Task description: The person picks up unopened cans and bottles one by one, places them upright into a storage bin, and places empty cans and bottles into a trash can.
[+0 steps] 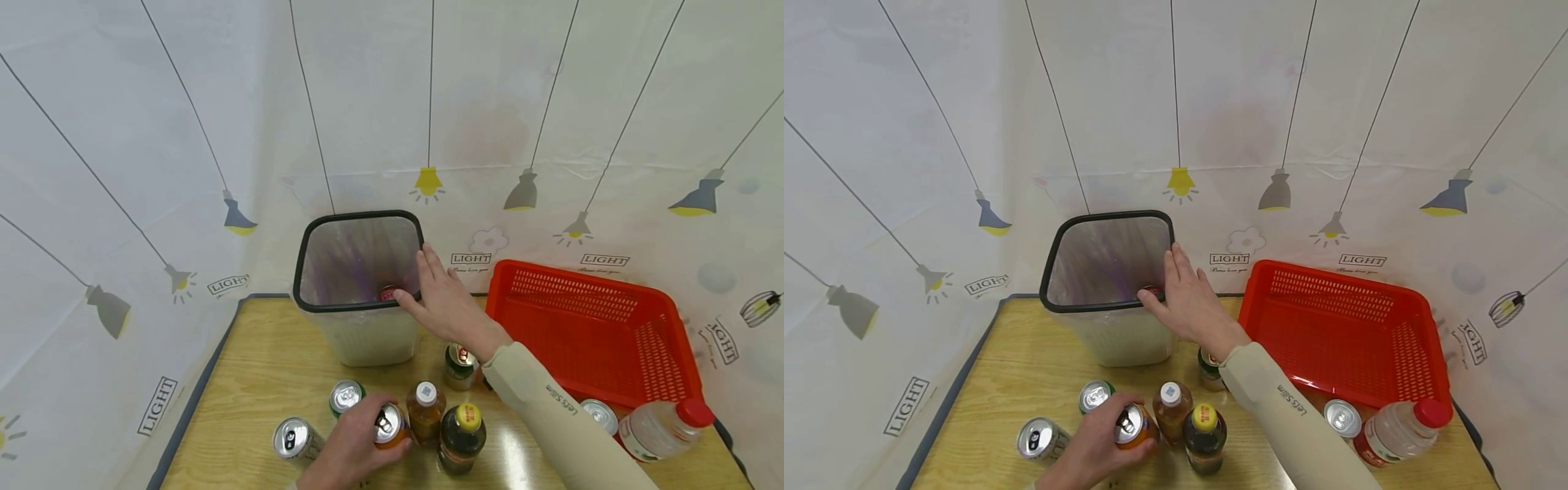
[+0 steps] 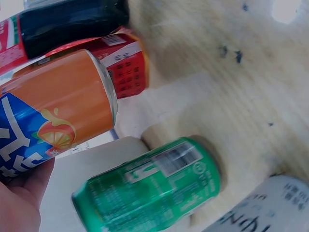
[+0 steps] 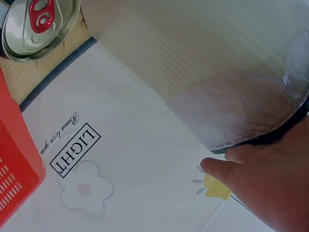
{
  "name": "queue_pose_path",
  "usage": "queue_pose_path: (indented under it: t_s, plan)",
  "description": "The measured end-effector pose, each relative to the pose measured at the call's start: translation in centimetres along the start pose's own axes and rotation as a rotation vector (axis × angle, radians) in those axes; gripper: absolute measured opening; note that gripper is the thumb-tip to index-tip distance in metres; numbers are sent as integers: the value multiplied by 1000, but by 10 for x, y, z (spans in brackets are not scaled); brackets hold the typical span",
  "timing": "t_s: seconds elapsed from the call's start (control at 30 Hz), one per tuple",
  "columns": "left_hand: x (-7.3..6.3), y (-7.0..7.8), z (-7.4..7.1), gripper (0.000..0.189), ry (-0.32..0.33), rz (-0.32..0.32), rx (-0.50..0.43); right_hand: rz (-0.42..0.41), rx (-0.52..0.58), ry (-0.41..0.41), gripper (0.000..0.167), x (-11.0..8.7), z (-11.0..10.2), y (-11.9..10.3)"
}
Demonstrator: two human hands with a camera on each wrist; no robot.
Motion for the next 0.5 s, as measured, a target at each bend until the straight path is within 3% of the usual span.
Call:
queue_pose_path:
  t_s: [0.23,0.5]
  plan:
    - [6,9,-17,58,71,19,-6,-5,0,6,90,-1,0,0]
    - [17,19,-50,54,186,74,-33,-12,-3,5,90,0,-1,0]
Point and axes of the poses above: each hand's wrist, its own x-axis towards the middle knuckle, its own z-axis out of the palm, y = z × x, the point moved 3 cm from there along x, towards the middle knuckle, and after that the axes turned 2 degrees about y, right-handed, at the moved point
